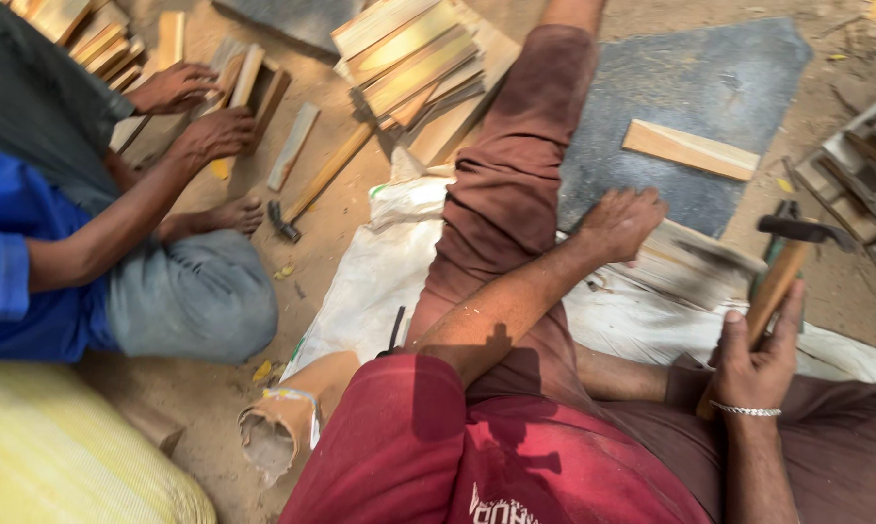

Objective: The person sits on the ground and assembles small wooden frames by nailing thin wooden strips together using a hammer. They repeatedly pick up pieces, align them, hammer nails, and place the finished frames aside.

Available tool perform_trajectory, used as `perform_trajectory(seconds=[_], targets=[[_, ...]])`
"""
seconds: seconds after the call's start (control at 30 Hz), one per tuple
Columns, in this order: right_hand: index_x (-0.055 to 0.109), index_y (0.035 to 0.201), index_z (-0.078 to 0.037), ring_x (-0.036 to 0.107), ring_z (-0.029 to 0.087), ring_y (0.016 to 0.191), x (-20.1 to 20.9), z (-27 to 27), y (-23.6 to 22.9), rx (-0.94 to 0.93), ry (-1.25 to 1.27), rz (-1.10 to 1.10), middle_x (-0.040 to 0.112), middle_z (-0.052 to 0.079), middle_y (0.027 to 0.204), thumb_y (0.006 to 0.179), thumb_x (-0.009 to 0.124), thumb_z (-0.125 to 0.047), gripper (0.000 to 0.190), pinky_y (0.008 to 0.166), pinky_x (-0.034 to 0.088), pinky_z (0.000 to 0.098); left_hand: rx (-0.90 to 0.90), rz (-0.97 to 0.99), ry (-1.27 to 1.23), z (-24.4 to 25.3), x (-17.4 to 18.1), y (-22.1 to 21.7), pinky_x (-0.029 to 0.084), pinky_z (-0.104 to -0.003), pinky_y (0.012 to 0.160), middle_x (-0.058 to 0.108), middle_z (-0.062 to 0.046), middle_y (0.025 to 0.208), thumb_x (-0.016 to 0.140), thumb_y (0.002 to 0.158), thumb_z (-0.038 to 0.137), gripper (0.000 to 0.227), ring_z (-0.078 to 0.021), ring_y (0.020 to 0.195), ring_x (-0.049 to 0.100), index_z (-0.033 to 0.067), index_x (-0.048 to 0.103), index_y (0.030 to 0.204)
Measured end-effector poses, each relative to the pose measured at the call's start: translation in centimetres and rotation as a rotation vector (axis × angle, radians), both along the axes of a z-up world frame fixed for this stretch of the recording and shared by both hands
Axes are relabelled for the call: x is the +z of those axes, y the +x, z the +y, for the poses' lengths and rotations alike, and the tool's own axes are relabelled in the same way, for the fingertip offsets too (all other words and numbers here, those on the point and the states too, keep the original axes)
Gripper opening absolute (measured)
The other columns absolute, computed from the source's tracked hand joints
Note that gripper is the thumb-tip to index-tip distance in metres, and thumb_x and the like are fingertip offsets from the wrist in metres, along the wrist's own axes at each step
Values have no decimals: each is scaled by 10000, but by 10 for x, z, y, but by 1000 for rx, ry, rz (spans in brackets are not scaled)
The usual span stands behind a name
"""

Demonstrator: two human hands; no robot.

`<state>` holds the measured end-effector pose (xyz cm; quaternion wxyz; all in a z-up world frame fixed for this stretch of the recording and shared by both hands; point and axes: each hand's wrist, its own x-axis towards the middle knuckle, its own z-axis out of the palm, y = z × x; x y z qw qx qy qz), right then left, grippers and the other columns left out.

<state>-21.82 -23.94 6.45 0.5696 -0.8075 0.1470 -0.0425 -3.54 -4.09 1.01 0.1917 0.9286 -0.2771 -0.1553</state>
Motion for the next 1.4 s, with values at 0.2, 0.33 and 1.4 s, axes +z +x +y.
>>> perform_trajectory(seconds=[0.2,0.33,1.4], targets=[[111,1755,-76,538,103,679,6,4,-3,-14,9,-84,594,65,966,1174,576,-47,745,561,452,244,142,1,-338,4,-25,9,585,-400,875,630,-68,1082,711,910,131,161,-251,987,680,160,671,1062],[154,1727,-64,513,117,952,16,3,-4,-3,-147,-283,517,161,1432,1197,561,24,674,849,492,240,147,-378,-481,16,-34,10,525,-484,891,630,-134,1059,628,787,16,269,-361,1063,626,77,650,1049],[104,1662,-277,733,396,667,-7,8,30,100,-561,303,728,211,743,1025,566,-361,792,605,594,501,324,51,-409,-43,11,167,535,-432,734,703,-105,900,621,952,67,79,-267,848,702,81,662,886]])
